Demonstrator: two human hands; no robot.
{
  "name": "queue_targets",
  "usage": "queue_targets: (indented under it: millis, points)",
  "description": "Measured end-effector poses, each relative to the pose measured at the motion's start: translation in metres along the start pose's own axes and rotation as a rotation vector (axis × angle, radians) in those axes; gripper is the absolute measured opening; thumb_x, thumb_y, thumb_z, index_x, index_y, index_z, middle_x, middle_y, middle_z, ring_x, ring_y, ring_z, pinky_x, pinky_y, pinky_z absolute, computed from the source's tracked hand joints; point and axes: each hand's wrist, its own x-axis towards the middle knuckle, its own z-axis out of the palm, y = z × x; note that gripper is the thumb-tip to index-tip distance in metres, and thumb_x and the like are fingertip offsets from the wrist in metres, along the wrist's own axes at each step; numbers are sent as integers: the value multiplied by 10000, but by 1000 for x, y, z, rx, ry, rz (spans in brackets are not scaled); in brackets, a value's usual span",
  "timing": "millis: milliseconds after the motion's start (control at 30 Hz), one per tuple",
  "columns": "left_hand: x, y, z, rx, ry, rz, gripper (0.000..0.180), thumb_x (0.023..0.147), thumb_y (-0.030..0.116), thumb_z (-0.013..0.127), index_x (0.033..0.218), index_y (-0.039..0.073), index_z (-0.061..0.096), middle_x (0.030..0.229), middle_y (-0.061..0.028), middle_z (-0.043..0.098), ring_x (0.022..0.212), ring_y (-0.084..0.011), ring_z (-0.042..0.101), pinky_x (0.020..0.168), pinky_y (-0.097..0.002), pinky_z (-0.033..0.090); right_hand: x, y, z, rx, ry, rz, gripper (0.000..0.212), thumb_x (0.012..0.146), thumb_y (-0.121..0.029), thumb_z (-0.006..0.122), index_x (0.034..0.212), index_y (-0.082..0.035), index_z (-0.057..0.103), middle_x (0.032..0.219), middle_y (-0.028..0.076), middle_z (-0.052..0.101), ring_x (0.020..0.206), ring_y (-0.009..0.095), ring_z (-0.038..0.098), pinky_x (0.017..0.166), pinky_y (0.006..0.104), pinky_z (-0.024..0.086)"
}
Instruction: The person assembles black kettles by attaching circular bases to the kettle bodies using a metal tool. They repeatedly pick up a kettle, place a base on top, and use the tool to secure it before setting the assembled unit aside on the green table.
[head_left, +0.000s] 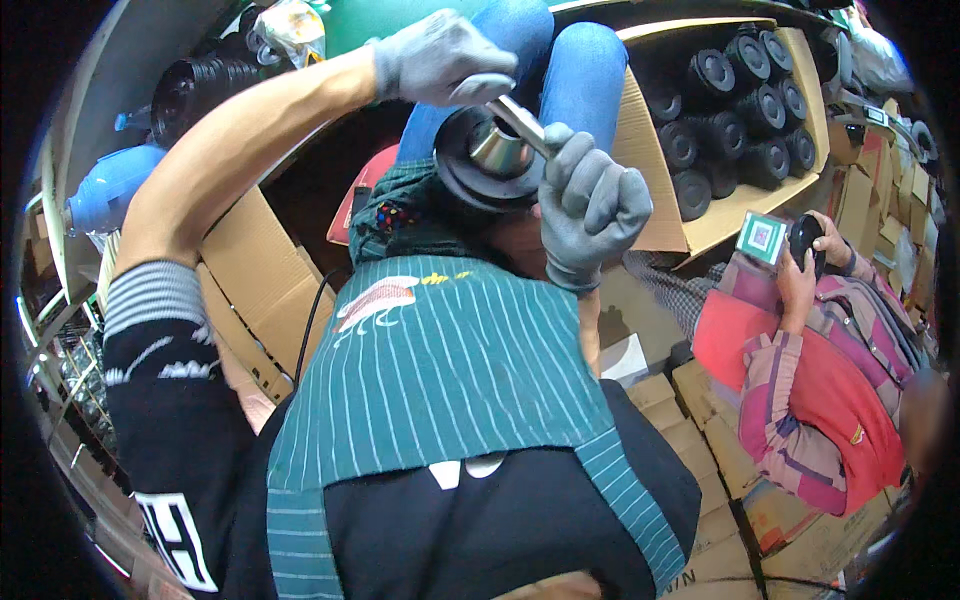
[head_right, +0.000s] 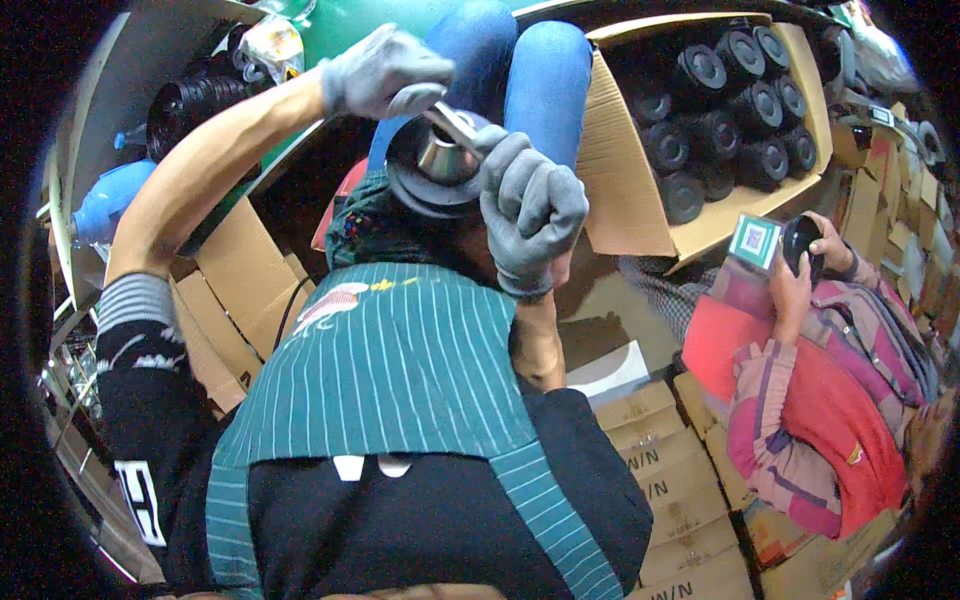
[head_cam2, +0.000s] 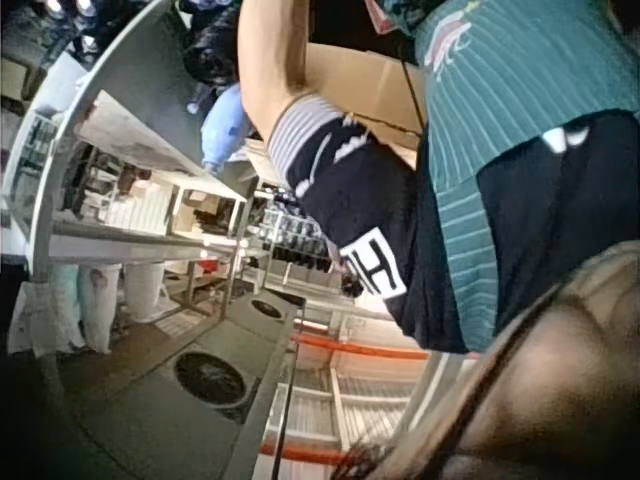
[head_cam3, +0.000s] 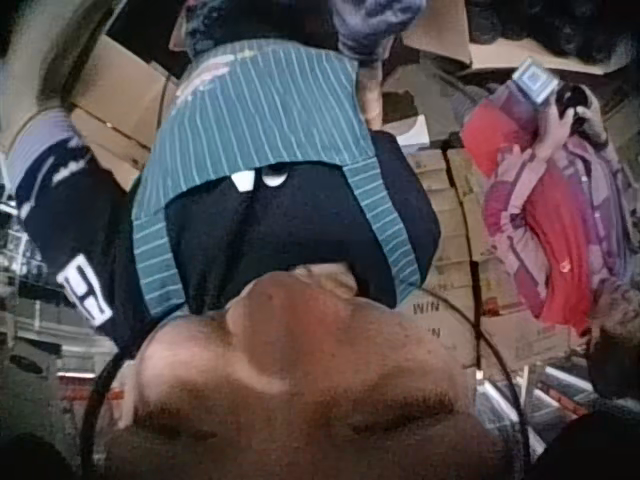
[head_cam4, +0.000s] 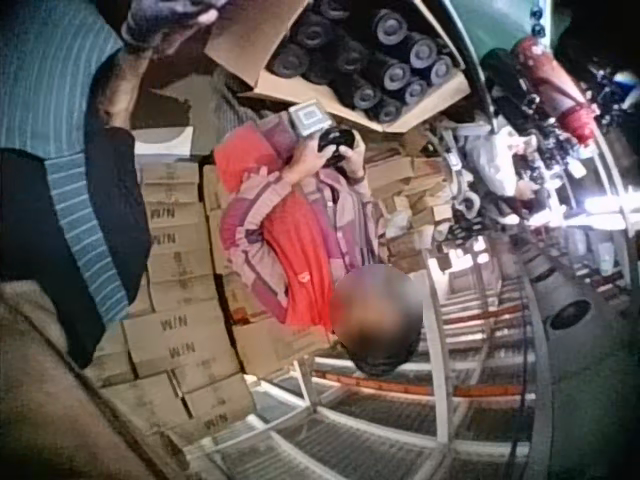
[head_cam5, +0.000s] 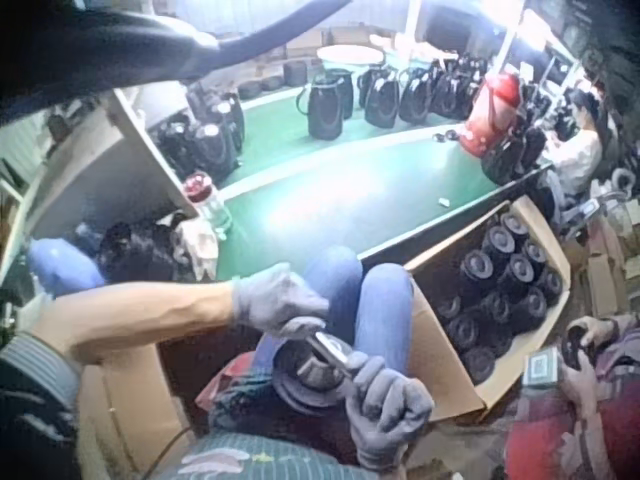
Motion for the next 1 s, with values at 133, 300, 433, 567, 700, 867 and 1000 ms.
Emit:
queue_targets:
  millis: [133, 300, 433, 567, 700, 867, 1000]
  points:
    - [3, -12, 11, -14, 127, 5, 190, 1016, 250, 659, 924, 98, 594, 705, -147, 547, 648, -403, 600, 586, -487, 481, 12, 5, 2, 49, 57, -11, 466, 1154, -169, 302, 691, -160, 359, 596, 17, 294, 632, 193, 350, 911, 405, 453]
    - [-2, 21, -3, 39, 232, -87, 304, 1001, 294, 688, 803, 77, 611, 699, -184, 528, 647, -414, 582, 585, -507, 445, 39, 1, -11, 29, -104, -3, 259, 1110, -301, 481, 936, -114, 436, 866, 65, 422, 837, 237, 435, 999, 441, 450]
    - [-22, 37, -5, -219, 313, -388, 191, 972, 181, 717, 876, 16, 705, 698, -192, 598, 628, -411, 600, 582, -437, 453, 37, -6, -25, -274, 4, 273, 527, 1021, -373, 661, 1341, -48, 399, 1316, 155, 435, 1237, 304, 433, 1162, 458, 385]
    - [-63, 9, 31, -426, 613, -612, 257, 1128, 192, 529, 1071, -27, 651, 837, -51, 620, 635, -121, 511, 533, -330, 416, 8, -24, -19, -876, -81, 427, 947, 946, -469, 793, 1638, 17, 366, 1643, 267, 440, 1548, 381, 415, 1286, 477, 320]
    - [-119, -51, 65, -712, 754, -1106, 385, 1138, 393, 569, 921, 83, 638, 639, 44, 442, 523, -40, 383, 489, -228, 314, -12, -30, -1, -1207, -233, 395, 1110, 762, -401, 939, 1632, -30, 357, 1645, 335, 365, 1553, 501, 344, 1301, 524, 287]
    - [-147, -109, 88, 38, 482, -1403, 556, 1096, 587, 529, 1056, 56, 691, 831, -138, 736, 743, -331, 707, 682, -472, 519, -8, -20, -6, -1220, -250, 345, 1116, 677, -427, 984, 1580, -40, 455, 1641, 363, 363, 1539, 512, 376, 1277, 529, 346]
    - [-145, -121, 98, 105, 414, -1369, 554, 1074, 586, 546, 1116, 55, 698, 965, -210, 765, 906, -445, 733, 768, -544, 527, -4, -22, -11, -1171, -251, 437, 1063, 676, -479, 967, 1537, -35, 529, 1643, 381, 369, 1545, 515, 369, 1278, 538, 335]
